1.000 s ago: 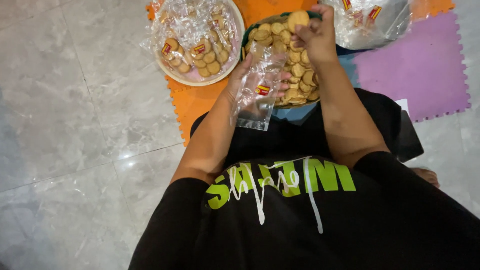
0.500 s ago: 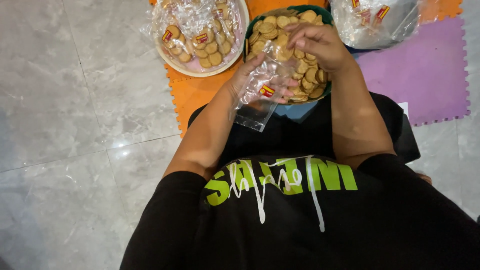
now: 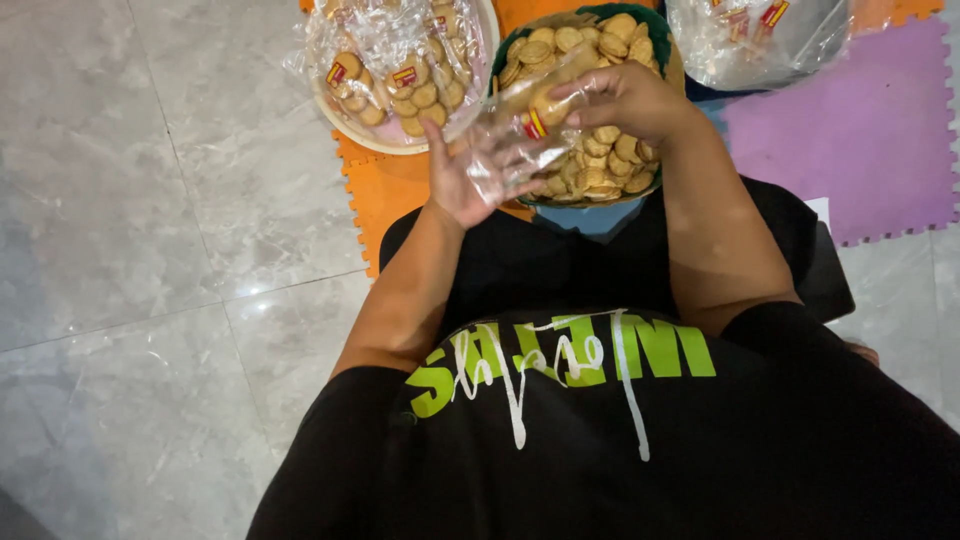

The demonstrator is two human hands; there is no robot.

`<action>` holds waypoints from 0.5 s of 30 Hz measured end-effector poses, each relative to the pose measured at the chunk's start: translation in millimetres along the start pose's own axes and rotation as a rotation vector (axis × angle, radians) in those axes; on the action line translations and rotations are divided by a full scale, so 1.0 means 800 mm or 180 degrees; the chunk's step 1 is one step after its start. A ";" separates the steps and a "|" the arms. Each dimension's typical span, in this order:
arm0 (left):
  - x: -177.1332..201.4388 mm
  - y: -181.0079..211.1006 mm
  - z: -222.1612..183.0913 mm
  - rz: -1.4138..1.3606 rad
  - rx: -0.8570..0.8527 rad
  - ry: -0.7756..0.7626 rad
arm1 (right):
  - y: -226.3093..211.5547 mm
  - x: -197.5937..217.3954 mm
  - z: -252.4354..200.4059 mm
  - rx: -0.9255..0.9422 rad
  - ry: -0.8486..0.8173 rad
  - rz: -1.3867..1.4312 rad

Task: Packing individual cookies into small plastic bags from a large container while sitting on the floor

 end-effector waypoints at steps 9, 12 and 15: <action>0.092 0.018 -0.010 0.1653 -0.0748 0.1088 | 0.018 -0.016 0.024 0.0074 0.0347 0.0215; 0.098 0.015 -0.006 0.1554 -0.0687 0.1154 | 0.019 -0.014 0.026 0.0347 0.0456 0.0013; 0.097 0.016 -0.010 0.1756 -0.0569 0.1261 | 0.018 -0.019 0.025 0.0380 0.0209 0.0079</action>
Point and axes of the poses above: each hand's wrist, its own z-axis towards the middle knuckle, its own x-axis out of the back of the hand, y = z × x, the point moved 9 cm from there along z, towards the middle knuckle, and after that the axes turned 10 degrees about -x, right-handed, at the moved point
